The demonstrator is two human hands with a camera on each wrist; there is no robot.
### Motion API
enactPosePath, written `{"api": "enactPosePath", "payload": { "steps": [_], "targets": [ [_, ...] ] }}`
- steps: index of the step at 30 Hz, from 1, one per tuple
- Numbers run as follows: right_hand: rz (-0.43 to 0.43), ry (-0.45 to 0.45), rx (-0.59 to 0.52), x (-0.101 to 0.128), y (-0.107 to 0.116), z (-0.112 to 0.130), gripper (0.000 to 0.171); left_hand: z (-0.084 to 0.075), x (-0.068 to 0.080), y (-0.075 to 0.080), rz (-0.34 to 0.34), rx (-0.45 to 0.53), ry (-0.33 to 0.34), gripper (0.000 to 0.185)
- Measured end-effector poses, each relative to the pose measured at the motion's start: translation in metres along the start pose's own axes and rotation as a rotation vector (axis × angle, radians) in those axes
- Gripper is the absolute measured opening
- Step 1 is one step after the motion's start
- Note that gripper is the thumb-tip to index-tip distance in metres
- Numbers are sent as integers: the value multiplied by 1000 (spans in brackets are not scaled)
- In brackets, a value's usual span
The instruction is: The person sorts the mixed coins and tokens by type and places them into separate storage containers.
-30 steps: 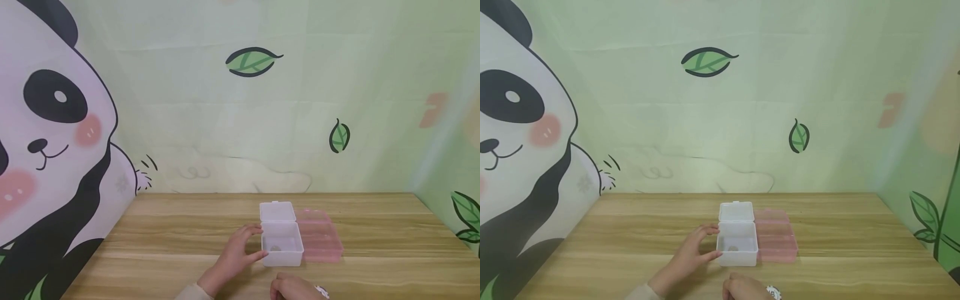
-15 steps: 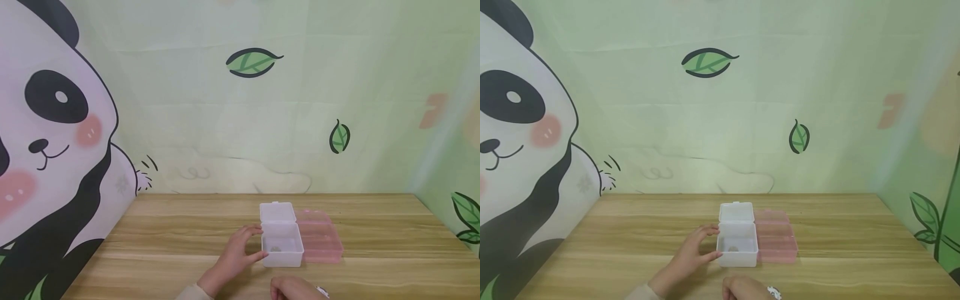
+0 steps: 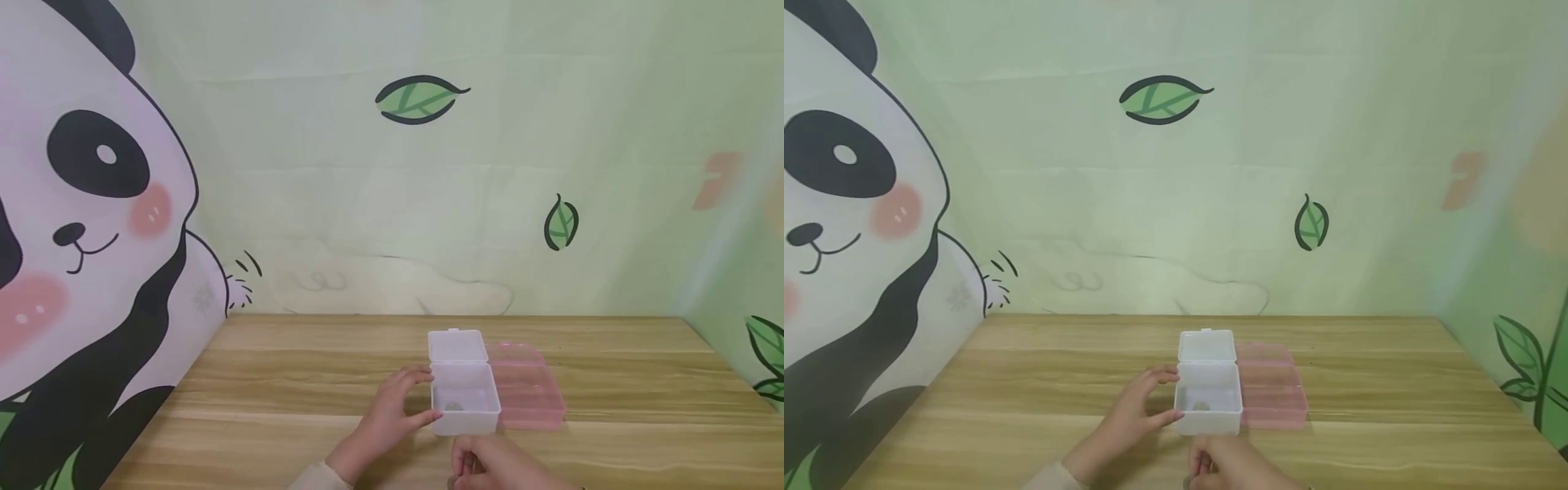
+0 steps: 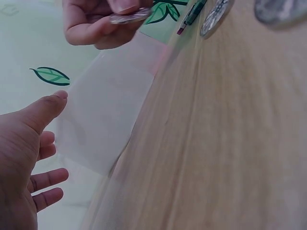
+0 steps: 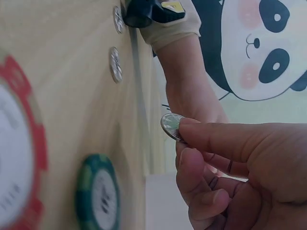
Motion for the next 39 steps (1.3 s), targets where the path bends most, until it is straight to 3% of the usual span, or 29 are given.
{"api": "enactPosePath", "payload": {
  "steps": [4, 11, 19, 24, 39],
  "targets": [
    [-26, -89, -13, 0, 11, -1, 14, 0, 0, -1, 9, -1, 5, 47],
    [-95, -51, 46, -7, 34, 6, 17, 2, 0, -1, 11, -1, 16, 48],
    [-146, -104, 14, -17, 58, 3, 16, 4, 0, -1, 9, -3, 22, 48],
    [-193, -115, 57, -23, 72, -1, 16, 2, 0, -1, 3, -15, 11, 48],
    [-252, -161, 144, -49, 85, -19, 11, 2, 0, -2, 10, -35, 5, 48]
  ]
}}
Point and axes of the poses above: each hand's wrist, its own x-axis away from the middle knuckle, its own y-axis out of the back of the hand, z = x × y, the point moved 10 cm from there along -x, towards the middle knuckle, and after that the axes turned 4 degrees about -y, right-handed, at the moved point
